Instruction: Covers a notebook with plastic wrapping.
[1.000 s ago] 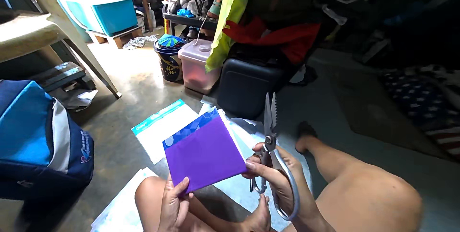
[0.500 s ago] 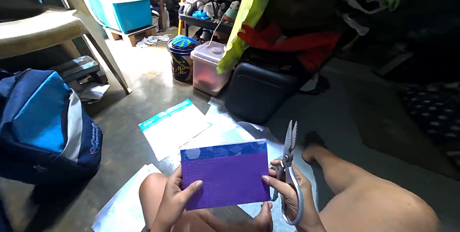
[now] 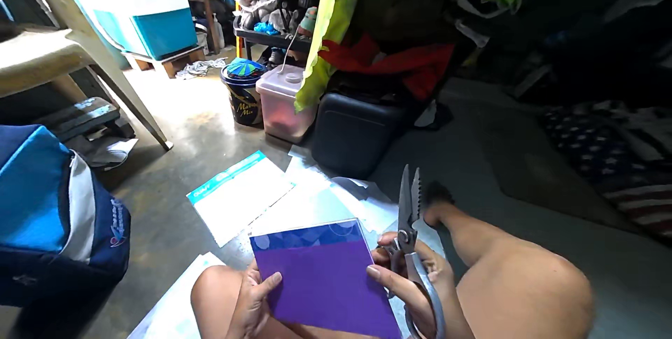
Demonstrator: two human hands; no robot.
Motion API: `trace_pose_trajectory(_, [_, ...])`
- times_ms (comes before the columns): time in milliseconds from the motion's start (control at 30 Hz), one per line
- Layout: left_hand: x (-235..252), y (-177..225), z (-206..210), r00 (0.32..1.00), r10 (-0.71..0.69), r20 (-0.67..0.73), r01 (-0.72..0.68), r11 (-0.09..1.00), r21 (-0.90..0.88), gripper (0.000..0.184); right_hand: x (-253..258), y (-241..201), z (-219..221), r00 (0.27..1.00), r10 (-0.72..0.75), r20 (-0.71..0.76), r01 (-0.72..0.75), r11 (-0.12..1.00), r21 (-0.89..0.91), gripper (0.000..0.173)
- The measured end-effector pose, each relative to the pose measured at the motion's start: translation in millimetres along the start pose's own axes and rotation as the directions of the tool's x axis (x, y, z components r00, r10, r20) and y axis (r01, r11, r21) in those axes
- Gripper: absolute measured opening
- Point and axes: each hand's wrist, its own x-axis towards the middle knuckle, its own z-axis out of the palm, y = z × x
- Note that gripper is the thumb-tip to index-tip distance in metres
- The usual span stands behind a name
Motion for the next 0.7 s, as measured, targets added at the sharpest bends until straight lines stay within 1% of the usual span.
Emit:
trace_pose_trajectory(67, [-1.5,0.5,0.5,1.000,0.009,-0.020,-0.009,1.000,-0.004,0.036,-1.1,-3.5,1.5,0.999,0.005,-0.043,-0.007,0.999,-0.042,0.037])
trace_pose_trajectory(167, [-1.8,4.1,1.6,0.999,0.020,-0.037,-0.020,1.000,-0.002,0.033,-0.7,-3.1,2.5,0.998,-0.015,-0.064,0.010,0.998,-0.068,0.036])
trace_pose_trajectory(267, [-1.6,5.6,-0.9,1.000,0.024,-0.003,-0.024,1.000,0.008,0.034,5.9,-2.5,1.9,0.997,-0.026,-0.077,0.027,0.999,0.016,0.035])
trace_pose_trajectory(367, [-2.4,3.9,-1.9,0.999,0.036,0.034,-0.036,0.999,0.022,0.035,14.7,-6.5,0.8,0.993,0.008,-0.114,0.002,0.997,0.080,0.038])
trace_pose_trajectory(467, [-3.6,2.5,0.4,0.999,0.034,0.031,-0.035,0.999,0.024,0.035,18.2,-8.5,-0.3,0.990,0.039,-0.133,-0.029,0.997,0.074,0.040])
trace_pose_trajectory(600, [-4.5,1.0,1.0,1.000,0.026,0.009,-0.026,0.999,0.030,0.036,17.5,-10.2,-0.4,0.987,0.064,-0.144,-0.058,0.997,0.046,0.039])
trace_pose_trajectory(700, [-4.5,1.6,-0.1,0.999,0.029,0.026,-0.030,0.999,0.038,0.035,17.9,-11.5,-0.6,0.984,0.071,-0.162,-0.068,0.997,0.024,0.039])
